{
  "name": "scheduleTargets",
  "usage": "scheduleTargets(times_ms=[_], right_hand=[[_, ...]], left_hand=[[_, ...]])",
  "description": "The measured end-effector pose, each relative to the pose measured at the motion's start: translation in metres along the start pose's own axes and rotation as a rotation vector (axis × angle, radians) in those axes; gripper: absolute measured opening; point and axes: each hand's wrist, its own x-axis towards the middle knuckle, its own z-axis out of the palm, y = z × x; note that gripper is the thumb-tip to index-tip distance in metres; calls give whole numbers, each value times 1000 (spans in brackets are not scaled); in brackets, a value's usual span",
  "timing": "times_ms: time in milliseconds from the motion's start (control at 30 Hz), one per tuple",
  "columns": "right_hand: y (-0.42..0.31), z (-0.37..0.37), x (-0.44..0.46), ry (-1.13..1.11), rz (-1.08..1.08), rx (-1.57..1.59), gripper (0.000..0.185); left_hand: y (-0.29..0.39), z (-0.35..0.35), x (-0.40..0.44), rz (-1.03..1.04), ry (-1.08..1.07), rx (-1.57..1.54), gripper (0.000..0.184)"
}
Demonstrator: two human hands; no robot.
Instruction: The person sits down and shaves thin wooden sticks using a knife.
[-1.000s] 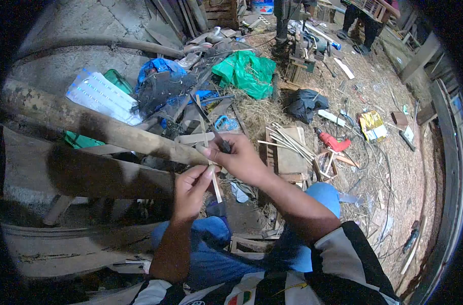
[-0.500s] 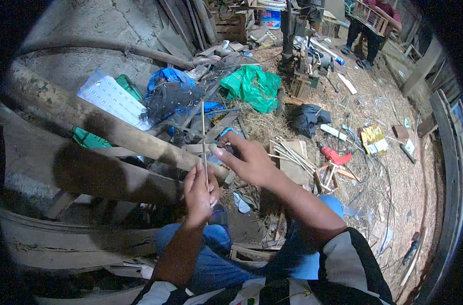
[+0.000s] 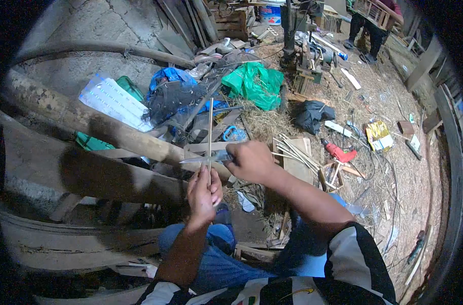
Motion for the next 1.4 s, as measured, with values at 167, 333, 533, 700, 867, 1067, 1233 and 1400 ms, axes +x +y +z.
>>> scheduleTargets(times_ms=[167,333,533,700,867,1067,1233,1400], right_hand=[[0,3,-1,4,2,-93,22],[-3,7,-4,-37,23,-170,21],[0,1,-4,-39,-10,-259,17],[12,6,-2,20,49,-327,15],[14,10,2,-11,70,-387,14],[19,19,8,-51,97,-406,15],[37,13,18,-85,242,-440,21],[97,-19,26,155,544,-447,24]], left_hand=[[-7,7,-1,36,12,41,35],[-21,8,1,63,32,12,34],[-31,16,-6,122,34,-8,31],[-27,26,-12,8,-10,-120,30],[-33,19,-7,-27,-44,-219,31],[-34,11,-2,-97,-34,-285,31],[-39,4,-4,-146,-58,-365,30],[-55,11,-36,-212,-97,-260,29]])
